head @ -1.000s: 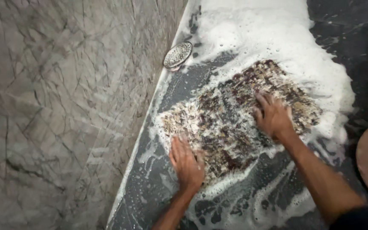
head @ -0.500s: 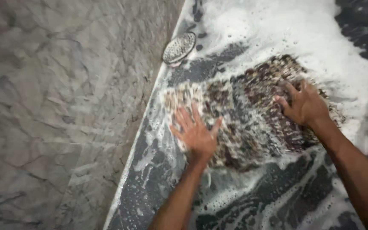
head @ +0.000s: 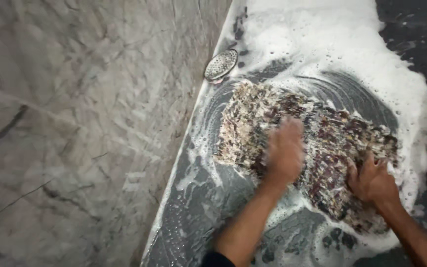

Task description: The person scrubs a wet, soapy rug on a tiled floor using a handheld brush and their hands.

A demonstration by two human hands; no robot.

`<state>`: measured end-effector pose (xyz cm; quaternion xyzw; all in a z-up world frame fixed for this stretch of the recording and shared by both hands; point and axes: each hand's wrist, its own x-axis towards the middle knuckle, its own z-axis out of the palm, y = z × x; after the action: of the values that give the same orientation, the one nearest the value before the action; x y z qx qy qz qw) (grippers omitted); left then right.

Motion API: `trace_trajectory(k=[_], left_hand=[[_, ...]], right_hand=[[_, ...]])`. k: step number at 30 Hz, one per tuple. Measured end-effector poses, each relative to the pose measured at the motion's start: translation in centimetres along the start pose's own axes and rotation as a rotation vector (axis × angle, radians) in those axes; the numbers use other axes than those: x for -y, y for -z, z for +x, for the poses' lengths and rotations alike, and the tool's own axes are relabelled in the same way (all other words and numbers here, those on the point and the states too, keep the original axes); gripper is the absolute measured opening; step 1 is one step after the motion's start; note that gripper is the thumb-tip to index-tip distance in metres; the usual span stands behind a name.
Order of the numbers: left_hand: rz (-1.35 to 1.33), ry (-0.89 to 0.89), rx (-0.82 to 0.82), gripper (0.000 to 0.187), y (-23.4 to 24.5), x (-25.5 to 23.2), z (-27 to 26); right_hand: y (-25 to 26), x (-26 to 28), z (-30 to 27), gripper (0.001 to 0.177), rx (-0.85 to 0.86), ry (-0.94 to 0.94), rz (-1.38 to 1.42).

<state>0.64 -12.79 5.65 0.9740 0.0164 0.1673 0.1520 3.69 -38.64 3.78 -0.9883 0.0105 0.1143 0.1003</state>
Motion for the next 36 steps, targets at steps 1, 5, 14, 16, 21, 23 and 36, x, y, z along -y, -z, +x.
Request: trace_trajectory(k=[1, 5, 14, 16, 21, 23, 36], left_hand=[[-0.061, -0.088, 0.125, 0.061, -1.2, -1.9, -0.8], [-0.082, -0.244, 0.271, 0.058, -4.8, -3.1, -4.1], [-0.282, -0.304, 0.24, 0.066, -8.5, -1.7, 2.8], [-0.356, -0.426, 0.191, 0.056, -8.0, 0.1, 4.3], [-0.378, -0.334, 0.442, 0.055, -6.2, 4.2, 9.3], [-0.327, -0.207, 0.456, 0.056, -6.5, 7.1, 12.2], [-1.006, 0.096, 0.592, 0.065, -2.9, 5.6, 7.0]], right_hand=[[-0.1, 0.0, -0.5, 0.072, 0.031, 0.005, 0.014], [-0.4, 0.7, -1.7, 0.066, -0.102, 0.172, -0.162], [-0.8, 1.1, -1.7, 0.07, -0.211, 0.281, -0.038], [-1.1, 1.0, -1.5, 0.068, -0.236, 0.295, -0.032], [-0.9, 0.9, -1.4, 0.068, -0.232, 0.276, -0.049], [-0.7, 0.7, -1.4, 0.068, -0.222, 0.268, -0.027], [-0.7, 1.2, -1.8, 0.066, -0.247, 0.26, 0.046]])
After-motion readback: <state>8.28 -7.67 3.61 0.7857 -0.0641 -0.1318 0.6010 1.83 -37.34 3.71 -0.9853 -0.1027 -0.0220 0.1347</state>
